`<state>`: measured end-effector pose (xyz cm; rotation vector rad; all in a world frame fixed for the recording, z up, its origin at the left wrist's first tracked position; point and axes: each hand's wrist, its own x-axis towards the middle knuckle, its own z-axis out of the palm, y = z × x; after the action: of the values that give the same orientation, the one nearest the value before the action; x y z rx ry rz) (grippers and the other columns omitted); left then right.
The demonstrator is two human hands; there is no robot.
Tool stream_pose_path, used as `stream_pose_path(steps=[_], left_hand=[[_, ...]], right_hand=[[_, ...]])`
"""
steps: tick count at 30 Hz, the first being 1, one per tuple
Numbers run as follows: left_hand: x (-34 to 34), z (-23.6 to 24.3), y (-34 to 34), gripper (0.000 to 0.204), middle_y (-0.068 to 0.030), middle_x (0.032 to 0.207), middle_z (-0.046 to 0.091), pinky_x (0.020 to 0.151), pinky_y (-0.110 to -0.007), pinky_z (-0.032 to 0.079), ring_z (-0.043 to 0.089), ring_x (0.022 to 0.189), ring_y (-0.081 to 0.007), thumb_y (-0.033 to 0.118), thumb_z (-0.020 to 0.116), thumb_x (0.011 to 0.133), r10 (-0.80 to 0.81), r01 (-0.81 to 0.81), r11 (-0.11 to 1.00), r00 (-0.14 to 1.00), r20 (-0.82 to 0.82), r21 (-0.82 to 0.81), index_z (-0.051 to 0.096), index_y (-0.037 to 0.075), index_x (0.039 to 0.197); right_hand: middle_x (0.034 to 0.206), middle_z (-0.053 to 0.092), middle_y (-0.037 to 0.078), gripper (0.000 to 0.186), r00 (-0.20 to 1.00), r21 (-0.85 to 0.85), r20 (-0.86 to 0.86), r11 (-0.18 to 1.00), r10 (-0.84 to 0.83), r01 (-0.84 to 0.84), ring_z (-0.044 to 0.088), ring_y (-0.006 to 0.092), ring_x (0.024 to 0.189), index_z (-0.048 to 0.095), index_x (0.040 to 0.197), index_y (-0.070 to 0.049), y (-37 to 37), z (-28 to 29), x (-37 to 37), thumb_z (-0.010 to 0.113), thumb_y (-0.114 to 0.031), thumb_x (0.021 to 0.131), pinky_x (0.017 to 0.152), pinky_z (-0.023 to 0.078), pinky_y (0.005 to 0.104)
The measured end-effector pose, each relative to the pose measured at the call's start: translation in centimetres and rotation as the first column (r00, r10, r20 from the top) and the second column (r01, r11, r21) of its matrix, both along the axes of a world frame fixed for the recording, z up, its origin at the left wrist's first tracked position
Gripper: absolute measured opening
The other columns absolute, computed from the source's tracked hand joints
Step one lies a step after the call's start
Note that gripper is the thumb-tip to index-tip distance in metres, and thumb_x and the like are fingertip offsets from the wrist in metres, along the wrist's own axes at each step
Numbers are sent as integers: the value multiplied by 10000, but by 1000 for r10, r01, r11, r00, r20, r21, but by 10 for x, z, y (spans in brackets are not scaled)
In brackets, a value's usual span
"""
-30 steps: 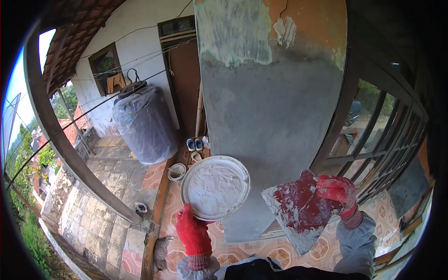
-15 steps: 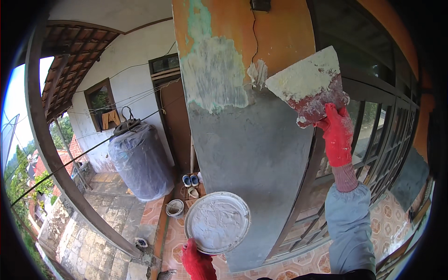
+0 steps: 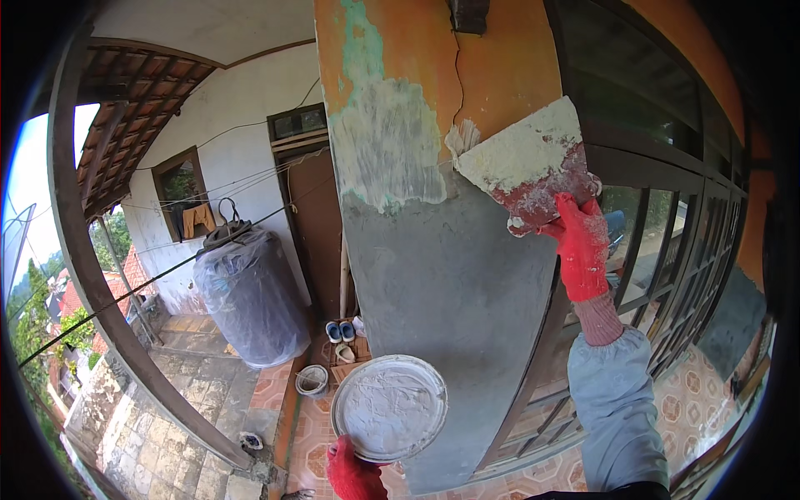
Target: The person applies plaster to an outdoor pillar using a putty knife and a small bucket lid. They scrape plaster from the lid onto the knife and smooth it over cracks and uneven surfaces on the concrete pillar.
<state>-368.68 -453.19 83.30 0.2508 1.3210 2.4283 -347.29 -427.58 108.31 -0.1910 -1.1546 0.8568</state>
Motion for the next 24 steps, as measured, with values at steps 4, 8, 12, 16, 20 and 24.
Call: stream_pose_path(steps=[4,8,12,16,20,24], left_hand=[[-2,1,-1,330,-59,687,536,369,-268,356,510,489,-159,386,530,822,-30,30,999,999,34,-12,500,64,883],[-3,-2,-1,333,-64,694,539,388,-275,357,516,508,-164,380,532,822,-10,10,1000,1000,16,5,508,59,910],[-9,-11,-5,350,-63,696,542,386,-272,354,518,514,-165,377,535,820,-10,9,1000,997,83,6,514,51,943],[-8,-5,-8,379,-65,701,547,384,-264,365,515,500,-163,391,531,821,-31,30,999,999,29,15,515,41,966],[-5,2,-14,363,-69,703,552,381,-263,384,527,496,-157,387,517,832,-47,44,993,999,-21,-107,528,39,934],[8,14,-29,321,-72,719,554,431,-278,421,557,549,-159,345,488,857,-84,-12,946,956,-281,-325,537,30,893]], right_hand=[[993,598,87,322,998,23,-69,1000,-10,11,631,179,752,504,1138,-21,-4,2,0,580,-100,835,570,552,279],[974,595,93,300,997,30,-73,999,17,-15,630,180,737,505,1114,-8,-11,7,-11,578,-90,835,565,552,285],[958,592,87,279,999,-1,-31,1000,-19,19,624,176,736,509,1095,-3,-15,-4,-11,576,-90,838,564,548,287],[962,593,83,275,995,22,-104,1000,-7,9,624,175,739,513,1092,-2,-17,-3,-8,575,-85,837,561,550,279],[969,592,83,268,993,-6,-115,1000,17,-18,625,178,739,513,1087,-1,-19,-6,-16,572,-88,841,570,553,284],[964,590,81,259,994,-42,-109,999,14,-19,623,179,745,512,1082,-5,-16,-23,-17,568,-91,844,571,547,289]])
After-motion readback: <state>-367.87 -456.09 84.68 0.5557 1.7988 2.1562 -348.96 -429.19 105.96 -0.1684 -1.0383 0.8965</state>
